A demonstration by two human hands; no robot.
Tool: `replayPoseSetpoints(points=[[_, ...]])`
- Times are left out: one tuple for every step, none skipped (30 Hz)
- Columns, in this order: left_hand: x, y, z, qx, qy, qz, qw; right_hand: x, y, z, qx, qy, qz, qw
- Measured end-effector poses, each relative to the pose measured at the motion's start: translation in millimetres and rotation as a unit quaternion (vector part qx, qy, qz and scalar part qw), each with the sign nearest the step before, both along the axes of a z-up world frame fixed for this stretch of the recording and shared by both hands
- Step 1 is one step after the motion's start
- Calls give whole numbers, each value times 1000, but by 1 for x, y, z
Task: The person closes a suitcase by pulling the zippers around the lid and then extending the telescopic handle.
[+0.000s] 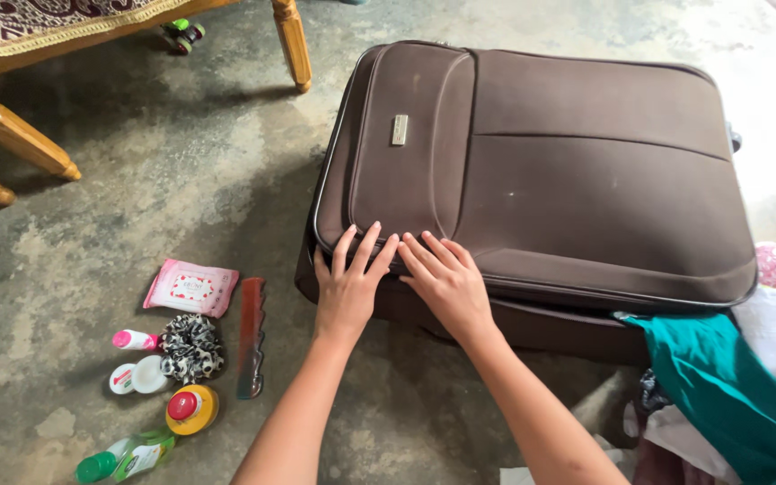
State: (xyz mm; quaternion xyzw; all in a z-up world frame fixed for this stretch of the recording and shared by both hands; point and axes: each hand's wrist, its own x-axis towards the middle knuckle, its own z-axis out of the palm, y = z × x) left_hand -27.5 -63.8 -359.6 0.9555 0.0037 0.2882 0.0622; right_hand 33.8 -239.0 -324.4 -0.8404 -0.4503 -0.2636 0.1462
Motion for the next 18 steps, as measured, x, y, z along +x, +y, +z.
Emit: replayPoseSetpoints(points=[[-2,-1,2,4,2,-2,1000,-3,0,3,5,7,-3,1000],[-6,0,4,8,5,-3,1000,-6,0,5,10,10,-6,1000],[-10,0,6,13,8,-5,1000,-10,0,7,15,14,-9,1000],[-15,-1,6,7,14,-10,1000,-16,-2,8,19,21,-13,1000],[-19,-1,7,1,20,-14,1000,-23,-4,8,21,25,-12,999],[-19,0,10,-4,21,-21,1000,-26,-6,10,23,24,-14,999],[-21,-1,12,-9,23,-22,999,-29,-7,12,26,23,-15,999],[-25,-3,13,-14,27,-25,999,-33,-10,14,25,29,-19,999],[-29,-5,14,-20,31,-28,999,-37,-12,15,23,34,-22,999],[-33,-6,15,-6,38,-25,999,-42,-13,16,21,39,-25,999],[-36,-5,16,8,44,-22,999,-47,-15,17,19,41,-27,999],[-39,-3,18,23,50,-17,998,-51,-16,18,18,43,-26,999],[-40,-3,20,-1,52,-27,998,-55,-17,20,17,44,-26,999],[-42,-4,21,-24,56,-36,997,-60,-18,21,22,53,-31,998],[-45,-3,22,-47,61,-46,996,-64,-20,22,26,62,-36,997],[-47,-1,24,-49,65,-45,996,-68,-24,25,29,71,-40,996],[-49,1,27,-51,69,-44,995,-72,-27,28,31,67,-48,996],[-50,3,31,-53,72,-44,995,-76,-33,32,33,61,-57,996]])
